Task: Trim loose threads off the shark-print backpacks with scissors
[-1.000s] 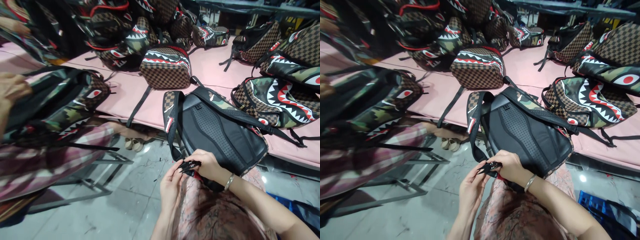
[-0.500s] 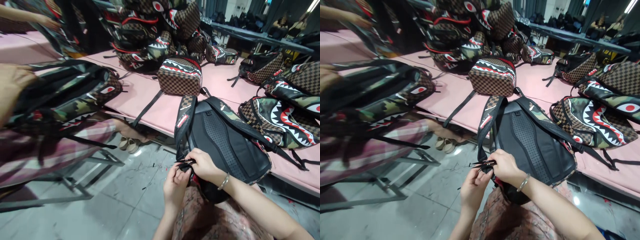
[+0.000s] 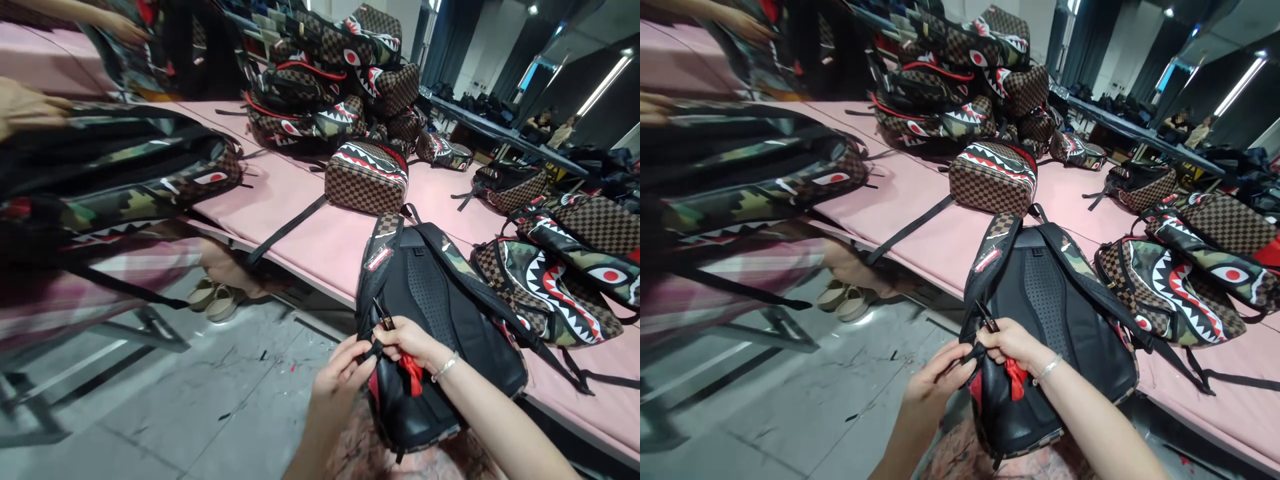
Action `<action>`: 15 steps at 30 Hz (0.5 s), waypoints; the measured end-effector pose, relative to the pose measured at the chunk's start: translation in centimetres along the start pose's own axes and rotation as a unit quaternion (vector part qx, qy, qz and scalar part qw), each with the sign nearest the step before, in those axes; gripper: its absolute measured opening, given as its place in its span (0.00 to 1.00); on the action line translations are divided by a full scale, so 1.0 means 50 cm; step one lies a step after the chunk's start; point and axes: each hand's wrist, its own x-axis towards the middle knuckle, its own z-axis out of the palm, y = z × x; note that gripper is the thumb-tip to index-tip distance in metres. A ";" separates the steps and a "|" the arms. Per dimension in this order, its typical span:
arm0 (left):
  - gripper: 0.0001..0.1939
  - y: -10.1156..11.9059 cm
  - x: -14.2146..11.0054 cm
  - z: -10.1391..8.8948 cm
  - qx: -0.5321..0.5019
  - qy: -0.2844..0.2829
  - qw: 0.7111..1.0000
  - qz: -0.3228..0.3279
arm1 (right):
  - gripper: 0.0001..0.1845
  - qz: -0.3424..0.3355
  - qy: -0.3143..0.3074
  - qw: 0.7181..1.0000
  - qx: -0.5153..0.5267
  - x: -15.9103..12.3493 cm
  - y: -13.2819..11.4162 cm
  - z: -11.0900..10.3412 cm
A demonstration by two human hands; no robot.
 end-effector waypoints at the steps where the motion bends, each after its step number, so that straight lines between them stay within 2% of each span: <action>1: 0.14 0.002 -0.005 0.004 -0.034 0.005 0.999 -0.019 | 0.23 0.006 -0.008 0.999 0.036 -0.003 0.003 0.000; 3: 0.15 0.005 -0.013 0.009 -0.090 0.000 0.994 -0.058 | 0.26 0.023 -0.023 0.993 0.111 -0.007 0.008 0.001; 5: 0.14 0.010 -0.015 0.008 -0.123 -0.037 0.988 -0.089 | 0.27 0.040 -0.021 0.988 0.150 -0.011 0.011 0.005; 8: 0.12 0.018 -0.007 0.003 -0.094 -0.110 0.987 -0.067 | 0.26 0.049 0.036 0.990 0.128 -0.015 0.011 0.020; 10: 0.10 0.020 -0.001 0.002 -0.012 -0.097 0.995 -0.010 | 0.25 0.030 0.083 0.992 0.085 -0.017 0.009 0.030; 12: 0.09 0.020 0.002 0.005 0.075 -0.049 0.995 0.047 | 0.26 0.012 0.108 0.992 0.063 -0.018 0.008 0.035; 14: 0.09 0.019 0.003 0.008 0.102 -0.028 0.992 0.070 | 0.27 0.014 0.106 0.991 0.080 -0.019 0.009 0.034; 15: 0.09 0.019 0.002 0.010 0.093 -0.038 0.993 0.064 | 0.27 0.022 0.102 0.990 0.099 -0.019 0.011 0.031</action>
